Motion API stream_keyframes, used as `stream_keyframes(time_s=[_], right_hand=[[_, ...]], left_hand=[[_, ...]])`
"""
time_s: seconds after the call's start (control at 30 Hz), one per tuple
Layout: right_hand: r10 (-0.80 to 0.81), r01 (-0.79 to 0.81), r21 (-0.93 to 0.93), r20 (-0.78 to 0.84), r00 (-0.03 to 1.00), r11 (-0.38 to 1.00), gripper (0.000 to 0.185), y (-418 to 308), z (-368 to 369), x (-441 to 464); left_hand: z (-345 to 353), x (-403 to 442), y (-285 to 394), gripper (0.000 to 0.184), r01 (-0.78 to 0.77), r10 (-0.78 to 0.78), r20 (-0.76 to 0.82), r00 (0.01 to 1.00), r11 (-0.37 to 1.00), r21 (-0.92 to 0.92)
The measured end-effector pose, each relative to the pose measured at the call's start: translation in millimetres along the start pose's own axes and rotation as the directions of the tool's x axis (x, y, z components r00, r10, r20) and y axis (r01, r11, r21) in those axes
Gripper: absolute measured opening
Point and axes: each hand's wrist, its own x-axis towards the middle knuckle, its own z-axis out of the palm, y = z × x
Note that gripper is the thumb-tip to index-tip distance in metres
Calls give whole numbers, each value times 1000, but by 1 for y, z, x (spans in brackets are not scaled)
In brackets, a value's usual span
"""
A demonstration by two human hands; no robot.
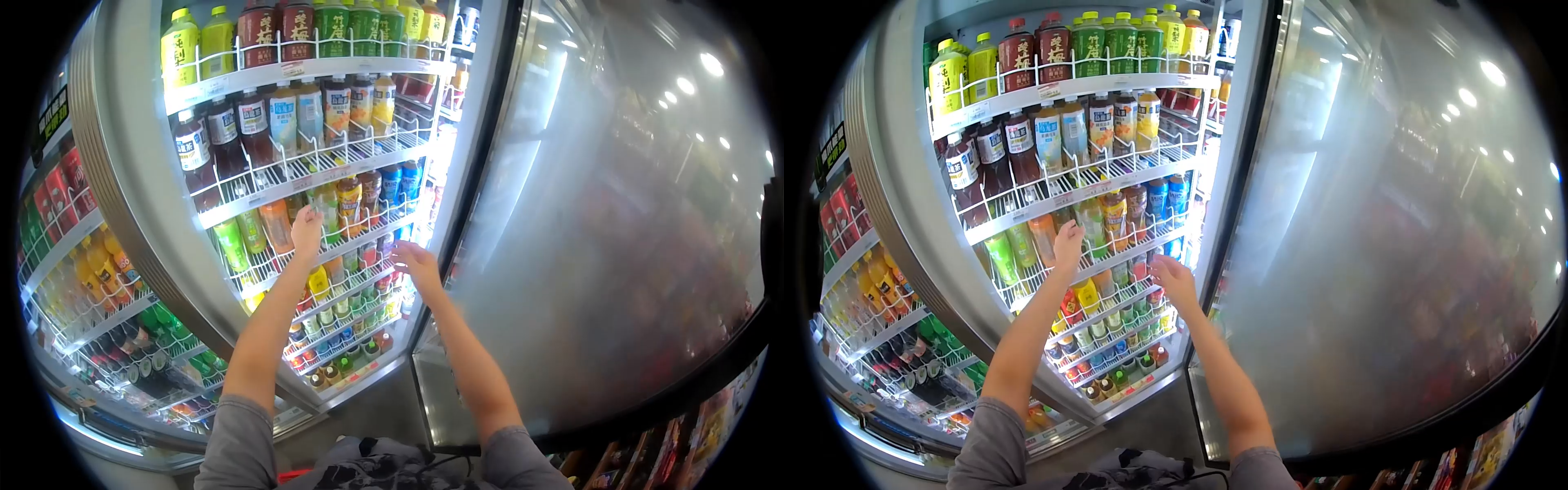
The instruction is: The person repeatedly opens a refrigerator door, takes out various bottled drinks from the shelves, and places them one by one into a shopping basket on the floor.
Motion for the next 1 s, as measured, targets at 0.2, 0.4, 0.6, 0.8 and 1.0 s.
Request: stream_keyframes(time_s=[0.2, 0.4, 0.6, 0.8, 1.0], right_hand=[[12, 15, -206, 129, 992, 979, 37, 11, 34, 75], [57, -41, -123, 128, 990, 992, 38, 13, 49, 83], [57, -44, -110, 115, 992, 993, 37, 22, 38, 83], [90, -83, -82, 86, 992, 993, 39, 29, 48, 81], [125, -122, -31, 93, 988, 992, 36, 37, 46, 79]], left_hand=[[-7, 34, -3, 64, -106, 101, 45, 994, 986, 128], [15, 61, -12, 80, -367, 371, 59, 927, 860, 356], [40, 68, -14, 92, -187, 187, 48, 981, 858, 479], [38, 83, -18, 85, -153, 106, 132, 985, 892, 426], [6, 59, -4, 84, -267, 187, 279, 942, 921, 285]])
